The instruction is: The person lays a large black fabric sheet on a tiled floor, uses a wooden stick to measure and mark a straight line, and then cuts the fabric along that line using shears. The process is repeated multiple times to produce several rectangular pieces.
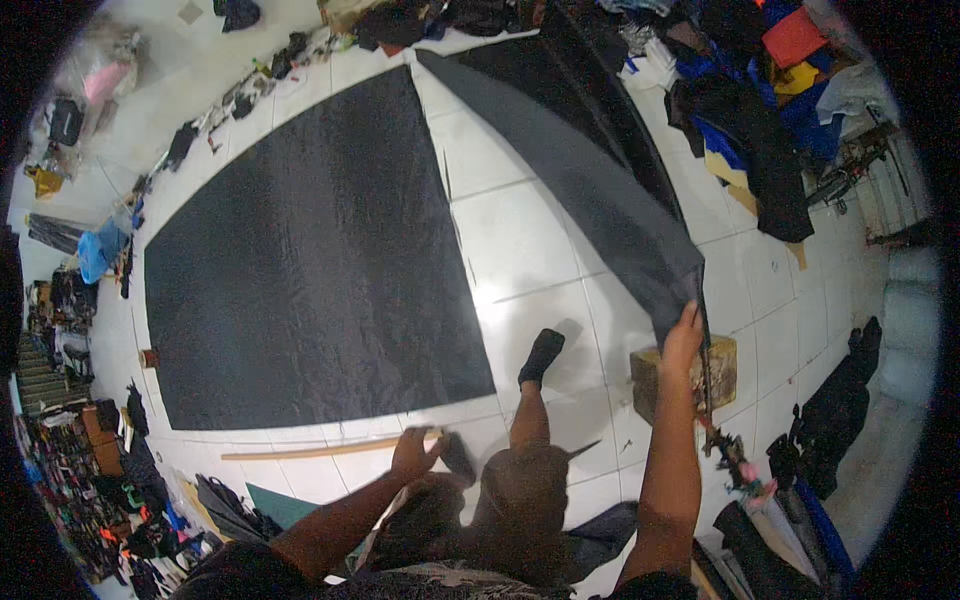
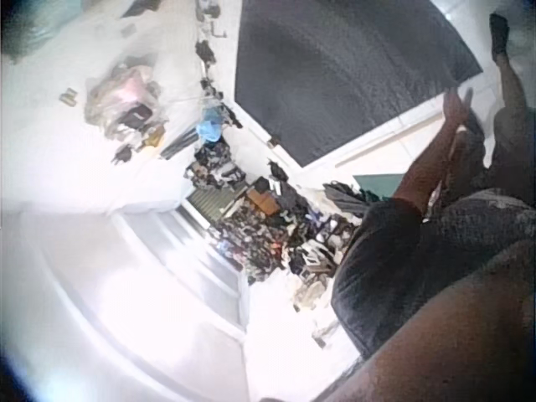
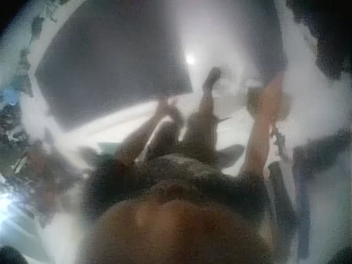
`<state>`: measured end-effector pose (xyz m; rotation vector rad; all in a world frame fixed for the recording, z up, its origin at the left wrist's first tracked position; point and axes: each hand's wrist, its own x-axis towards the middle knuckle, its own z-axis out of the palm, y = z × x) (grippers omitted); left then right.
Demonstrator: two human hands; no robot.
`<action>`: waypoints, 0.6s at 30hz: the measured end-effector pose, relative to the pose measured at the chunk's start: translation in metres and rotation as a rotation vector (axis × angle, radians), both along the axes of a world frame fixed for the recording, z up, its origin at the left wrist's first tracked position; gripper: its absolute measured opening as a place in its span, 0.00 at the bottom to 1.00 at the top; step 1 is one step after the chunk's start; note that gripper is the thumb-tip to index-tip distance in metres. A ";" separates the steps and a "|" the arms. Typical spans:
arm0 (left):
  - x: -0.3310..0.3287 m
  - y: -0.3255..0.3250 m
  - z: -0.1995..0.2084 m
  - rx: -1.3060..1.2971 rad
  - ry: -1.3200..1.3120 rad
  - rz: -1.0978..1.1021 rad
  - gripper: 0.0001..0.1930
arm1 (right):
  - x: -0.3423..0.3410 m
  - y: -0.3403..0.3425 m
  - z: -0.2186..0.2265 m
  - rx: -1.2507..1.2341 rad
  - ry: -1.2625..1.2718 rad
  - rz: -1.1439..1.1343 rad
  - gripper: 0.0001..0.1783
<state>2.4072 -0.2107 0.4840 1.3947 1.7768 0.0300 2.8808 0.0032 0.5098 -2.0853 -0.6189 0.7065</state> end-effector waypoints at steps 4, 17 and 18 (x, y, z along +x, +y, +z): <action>0.099 0.280 0.057 0.000 -0.436 0.386 0.40 | -0.046 -0.036 0.092 0.173 -0.449 0.642 0.22; 0.199 0.451 0.102 -0.185 -0.539 0.533 0.13 | -0.072 0.056 0.212 -0.602 0.055 1.039 0.47; 0.215 0.453 0.146 -0.319 -0.595 0.628 0.10 | -0.087 0.074 0.206 -0.400 -0.132 0.944 0.48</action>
